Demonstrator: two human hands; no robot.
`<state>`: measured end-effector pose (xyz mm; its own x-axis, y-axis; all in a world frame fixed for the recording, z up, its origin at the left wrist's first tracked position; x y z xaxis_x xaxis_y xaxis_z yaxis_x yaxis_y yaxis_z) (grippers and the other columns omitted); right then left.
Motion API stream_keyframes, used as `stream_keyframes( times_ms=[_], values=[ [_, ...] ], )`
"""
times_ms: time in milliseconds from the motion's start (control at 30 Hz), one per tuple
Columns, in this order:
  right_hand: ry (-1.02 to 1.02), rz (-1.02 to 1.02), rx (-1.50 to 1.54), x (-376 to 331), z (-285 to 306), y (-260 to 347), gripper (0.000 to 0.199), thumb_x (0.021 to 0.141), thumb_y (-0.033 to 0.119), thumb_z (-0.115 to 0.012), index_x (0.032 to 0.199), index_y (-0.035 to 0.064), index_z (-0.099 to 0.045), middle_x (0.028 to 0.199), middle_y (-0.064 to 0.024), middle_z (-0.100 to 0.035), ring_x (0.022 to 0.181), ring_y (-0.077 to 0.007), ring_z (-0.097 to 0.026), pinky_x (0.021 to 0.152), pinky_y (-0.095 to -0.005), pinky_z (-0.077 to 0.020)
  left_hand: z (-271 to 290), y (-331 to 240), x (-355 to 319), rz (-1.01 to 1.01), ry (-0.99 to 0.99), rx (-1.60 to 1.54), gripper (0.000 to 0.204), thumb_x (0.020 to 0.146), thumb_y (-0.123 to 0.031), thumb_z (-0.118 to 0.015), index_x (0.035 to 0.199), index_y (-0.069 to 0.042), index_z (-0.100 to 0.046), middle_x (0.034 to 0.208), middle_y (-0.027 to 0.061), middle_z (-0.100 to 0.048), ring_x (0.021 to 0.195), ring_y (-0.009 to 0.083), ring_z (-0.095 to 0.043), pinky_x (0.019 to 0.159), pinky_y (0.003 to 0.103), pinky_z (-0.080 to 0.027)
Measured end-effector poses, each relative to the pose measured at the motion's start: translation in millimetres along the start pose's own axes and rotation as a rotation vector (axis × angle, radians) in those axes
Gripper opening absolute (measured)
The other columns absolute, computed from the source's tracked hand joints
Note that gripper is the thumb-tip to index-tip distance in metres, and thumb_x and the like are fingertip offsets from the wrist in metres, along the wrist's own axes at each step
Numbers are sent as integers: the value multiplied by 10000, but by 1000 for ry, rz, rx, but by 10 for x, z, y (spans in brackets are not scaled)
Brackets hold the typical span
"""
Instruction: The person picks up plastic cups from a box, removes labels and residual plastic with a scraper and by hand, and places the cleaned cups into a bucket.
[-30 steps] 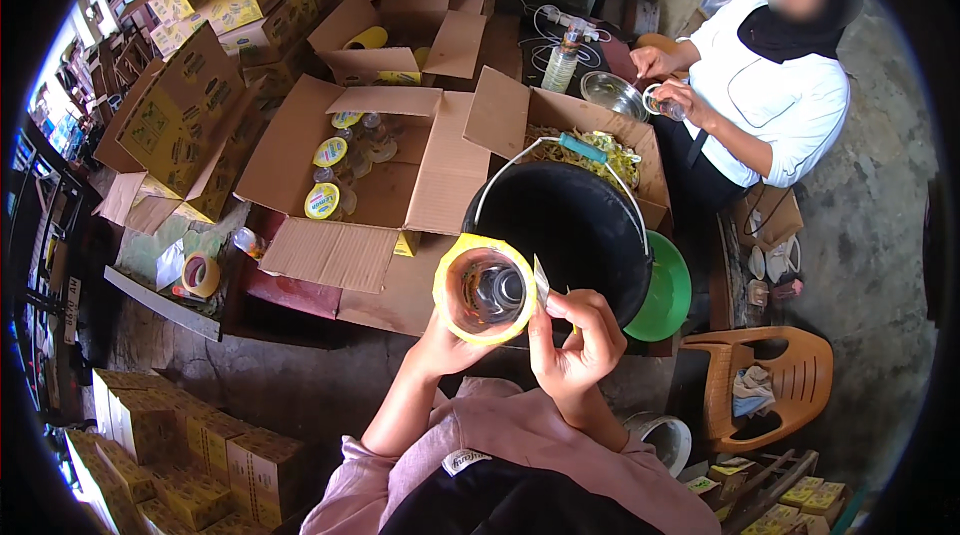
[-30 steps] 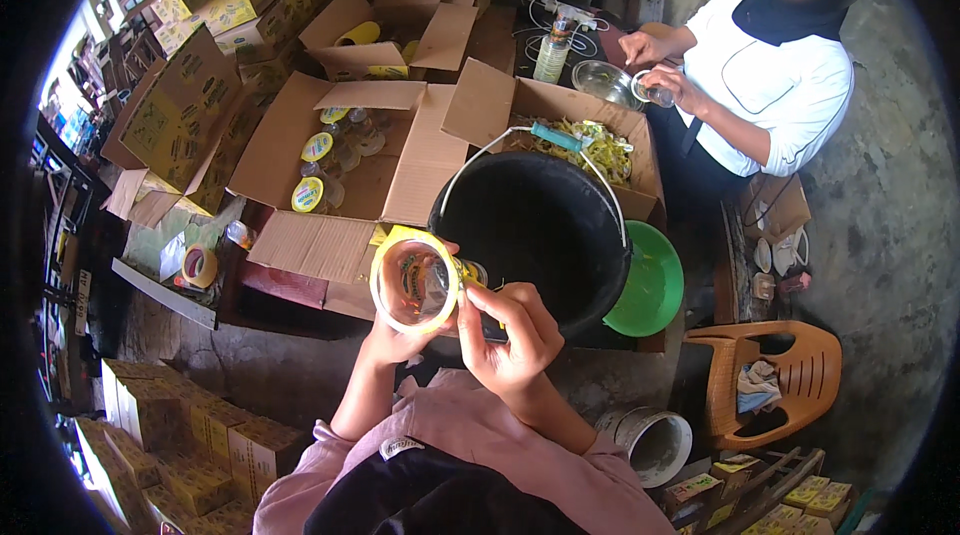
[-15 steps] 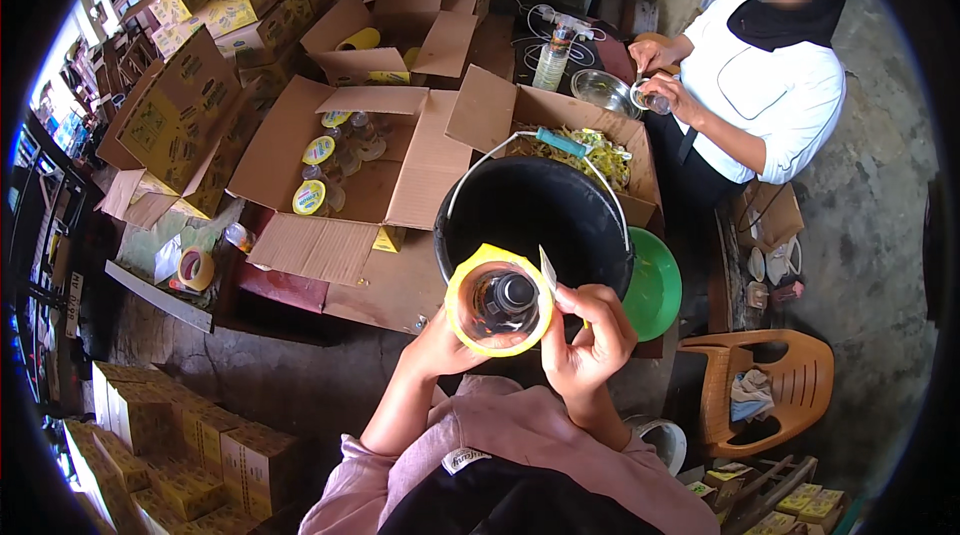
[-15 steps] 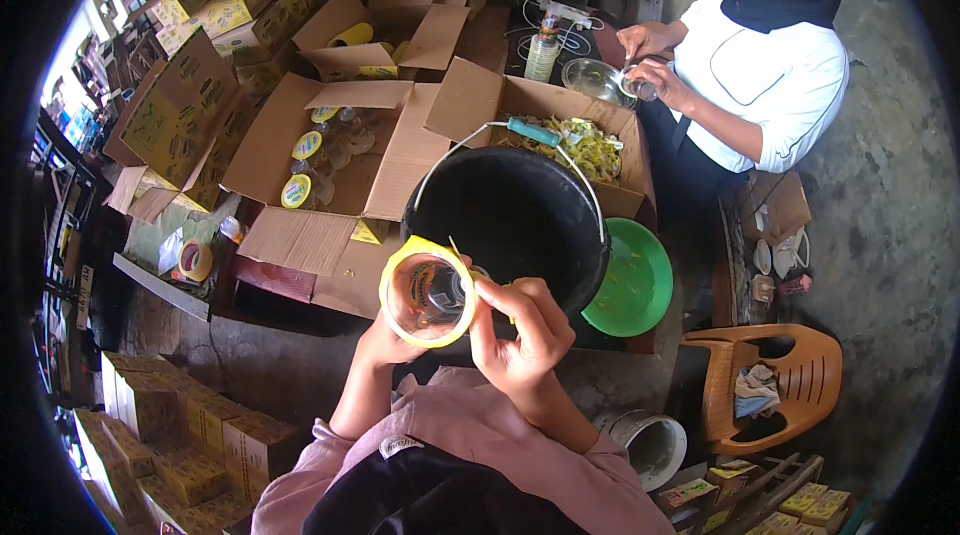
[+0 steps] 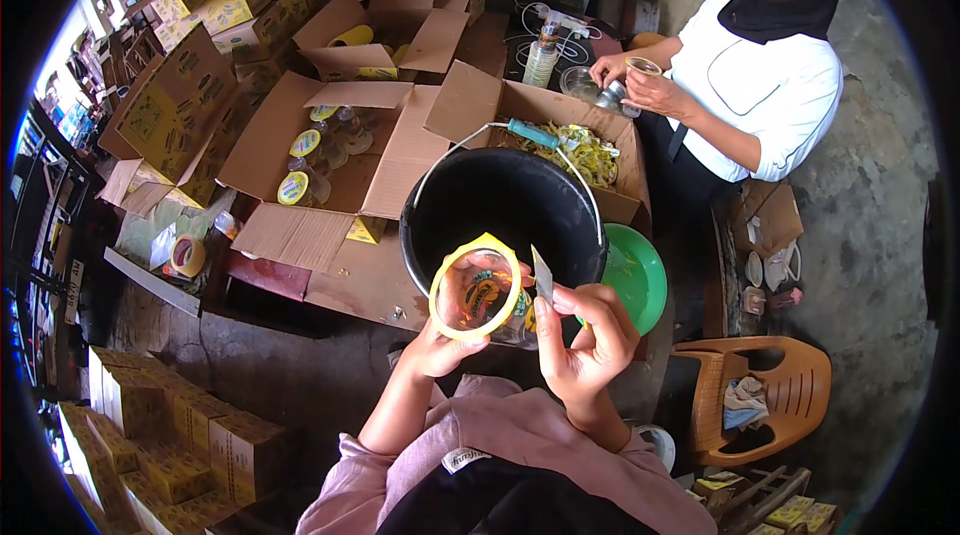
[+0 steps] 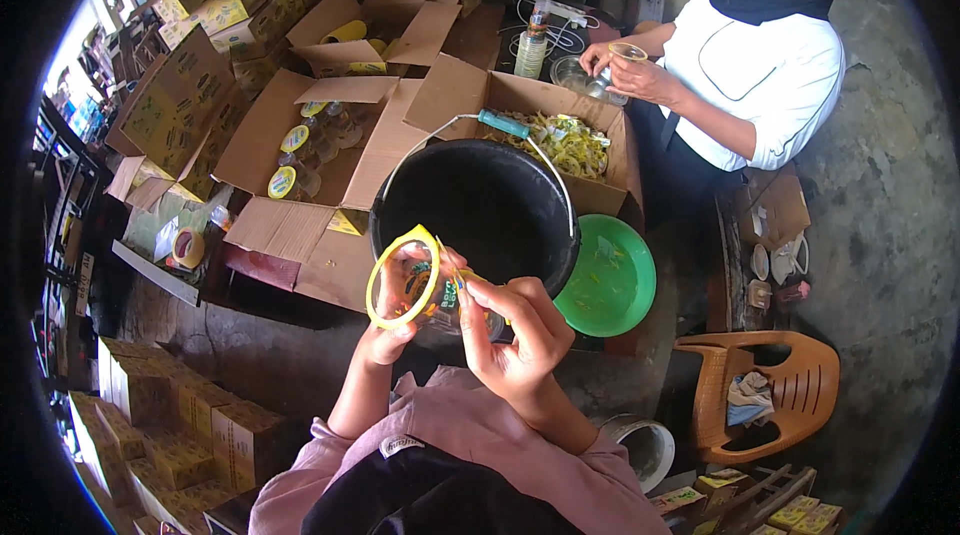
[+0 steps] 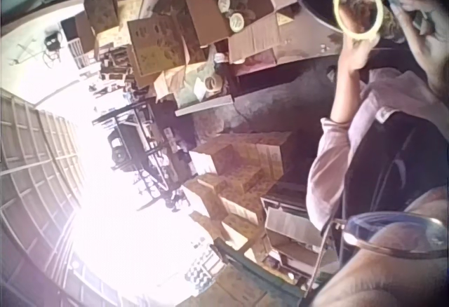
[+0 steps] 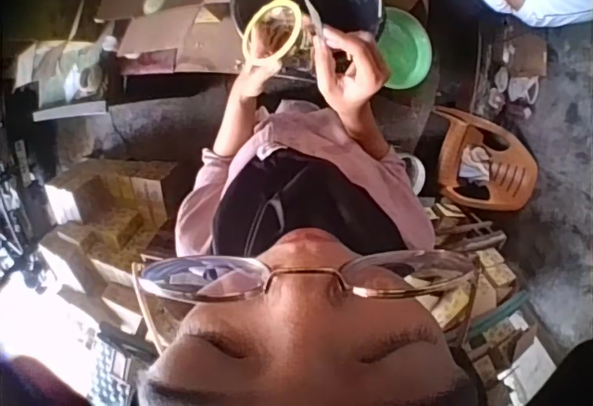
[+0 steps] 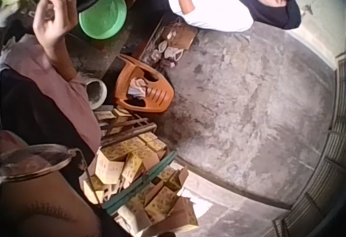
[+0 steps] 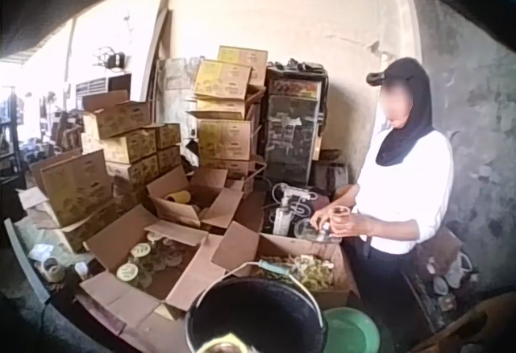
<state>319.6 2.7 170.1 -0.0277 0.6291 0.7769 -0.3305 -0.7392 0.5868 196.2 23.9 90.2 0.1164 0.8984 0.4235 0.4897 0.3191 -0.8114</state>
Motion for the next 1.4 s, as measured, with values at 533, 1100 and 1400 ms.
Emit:
stream_keyframes(
  times_ms=[533, 1100, 1400],
  values=[
    [9, 140, -31, 1, -65, 195, 220, 606, -76, -655, 810, -10, -603, 626, -49, -532, 515, -120, -491, 456, -224, -382, 171, 61, -92, -72, -118, 330, 721, 747, -488, -579, 1233, -91, -224, 1100, 161, -379, 1034, 269, -420, 852, 397, -373],
    [3, 478, -218, 17, -662, 562, 186, 643, 19, -676, 810, 89, -635, 637, 33, -511, 522, -114, -480, 563, -279, -321, 537, -319, -111, -221, -61, 281, 727, 747, -208, -638, 1252, -55, -140, 1187, 202, -357, 1092, 296, -415, 905, 407, -362],
    [20, 446, -215, 52, -924, 648, 266, 636, 67, -682, 890, 140, -654, 699, 60, -533, 588, -78, -506, 678, -284, -308, 749, -537, -110, -183, -156, 309, 693, 728, -433, -637, 1229, -124, -270, 1087, 125, -384, 1016, 277, -424, 854, 447, -379]
  ],
)
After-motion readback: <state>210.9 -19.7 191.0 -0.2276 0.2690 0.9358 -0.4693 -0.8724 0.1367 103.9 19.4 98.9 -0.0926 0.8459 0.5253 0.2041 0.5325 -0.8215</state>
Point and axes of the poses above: each hand's wrist, its own x-axis towards the middle knuckle, its own z-axis out of the back of the hand, y = z × x, the point moved 8 cm from there along x, towards the middle knuckle
